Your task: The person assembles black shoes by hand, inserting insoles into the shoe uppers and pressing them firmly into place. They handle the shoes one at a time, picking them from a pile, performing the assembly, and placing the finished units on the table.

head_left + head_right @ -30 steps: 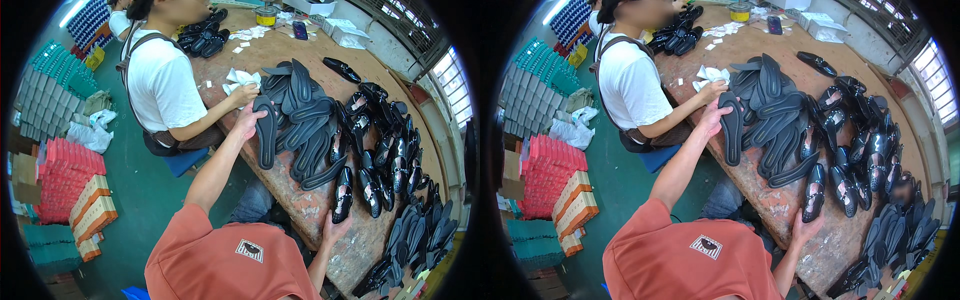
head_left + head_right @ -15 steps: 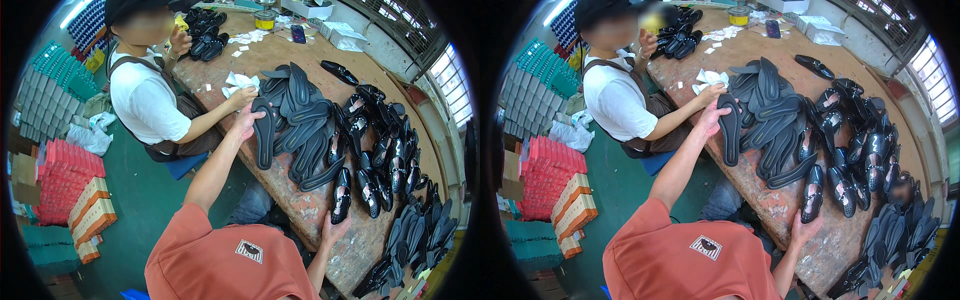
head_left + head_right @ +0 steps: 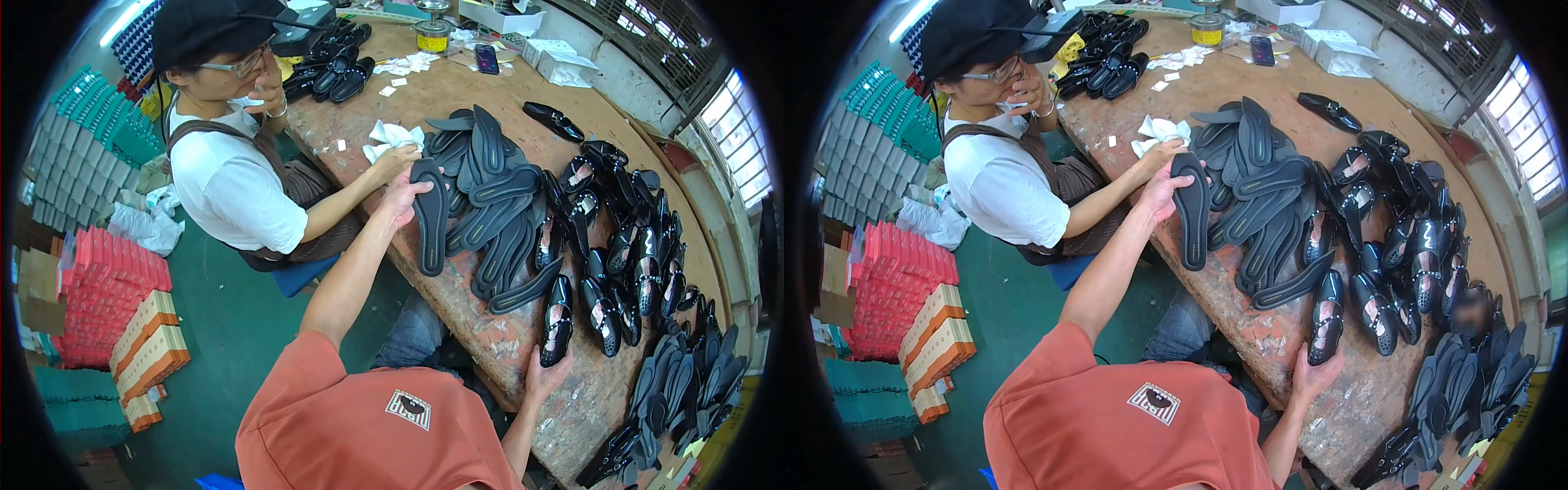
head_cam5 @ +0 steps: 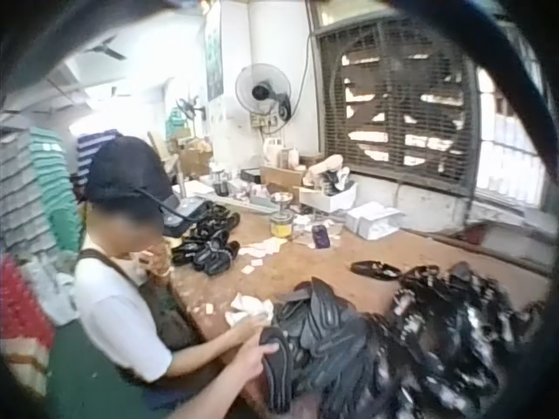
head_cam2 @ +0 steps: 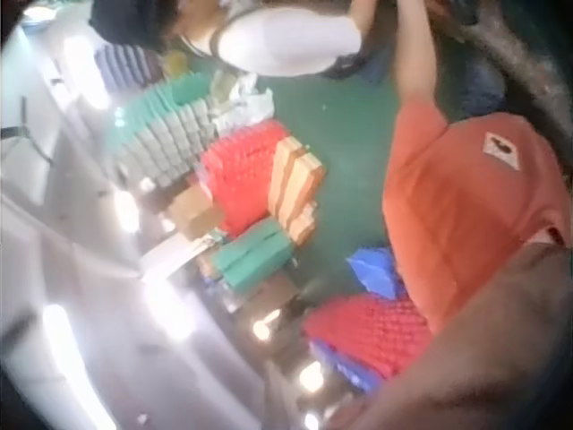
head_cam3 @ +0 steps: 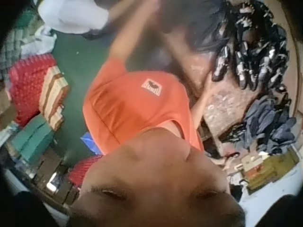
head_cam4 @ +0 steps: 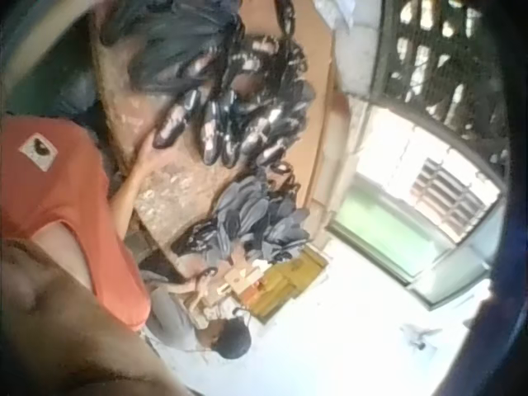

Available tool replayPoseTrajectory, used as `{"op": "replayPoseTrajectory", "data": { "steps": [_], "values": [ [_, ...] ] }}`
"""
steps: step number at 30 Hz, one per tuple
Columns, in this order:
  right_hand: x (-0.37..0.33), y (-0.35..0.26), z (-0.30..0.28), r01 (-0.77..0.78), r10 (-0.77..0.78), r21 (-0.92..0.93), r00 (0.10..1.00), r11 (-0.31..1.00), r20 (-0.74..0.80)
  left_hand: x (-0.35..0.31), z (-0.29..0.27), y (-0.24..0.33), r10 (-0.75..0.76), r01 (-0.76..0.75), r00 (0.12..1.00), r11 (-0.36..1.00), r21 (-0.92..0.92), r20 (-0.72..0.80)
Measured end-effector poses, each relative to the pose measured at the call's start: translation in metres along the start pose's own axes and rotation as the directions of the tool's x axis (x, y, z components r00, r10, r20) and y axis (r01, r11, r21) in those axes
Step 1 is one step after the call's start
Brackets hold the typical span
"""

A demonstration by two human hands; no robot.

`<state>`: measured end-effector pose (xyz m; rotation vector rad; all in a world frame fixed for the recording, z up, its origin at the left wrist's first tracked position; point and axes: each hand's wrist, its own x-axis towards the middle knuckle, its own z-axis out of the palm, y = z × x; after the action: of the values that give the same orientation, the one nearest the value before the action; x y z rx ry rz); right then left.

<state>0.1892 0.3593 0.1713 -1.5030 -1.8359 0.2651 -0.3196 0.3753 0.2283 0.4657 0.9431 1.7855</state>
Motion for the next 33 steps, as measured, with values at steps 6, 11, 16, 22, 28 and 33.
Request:
{"op": "replayPoseTrajectory", "data": {
  "steps": [6,11,16,22,28,33],
  "values": [
    [-0.001,0.001,0.0,-0.016,0.016,-0.027,1.0,1.0,0.019,0.003,-0.005,-0.002,0.016,-0.016,1.0,1.0,0.006,0.019],
    [-0.002,0.004,0.002,-0.019,0.019,-0.035,1.0,0.999,0.002,0.005,-0.003,0.001,0.012,-0.012,1.0,1.0,0.018,0.023],
    [0.0,-0.001,0.0,-0.041,0.041,-0.032,0.999,0.999,0.018,0.004,-0.001,0.005,0.013,-0.013,1.0,1.0,0.008,-0.007],
    [-0.002,0.003,0.002,-0.057,0.058,-0.05,0.998,0.997,0.004,0.001,0.006,0.005,0.028,-0.028,0.999,1.0,0.001,-0.04],
    [-0.001,0.0,0.001,-0.058,0.058,-0.031,0.998,0.998,0.002,0.0,0.008,0.007,0.025,-0.024,0.999,1.0,0.012,-0.047],
    [-0.002,0.007,0.005,-0.014,0.014,-0.064,1.0,0.998,-0.004,0.003,0.001,0.007,0.017,-0.016,0.999,0.999,0.029,-0.037]
  ]
}}
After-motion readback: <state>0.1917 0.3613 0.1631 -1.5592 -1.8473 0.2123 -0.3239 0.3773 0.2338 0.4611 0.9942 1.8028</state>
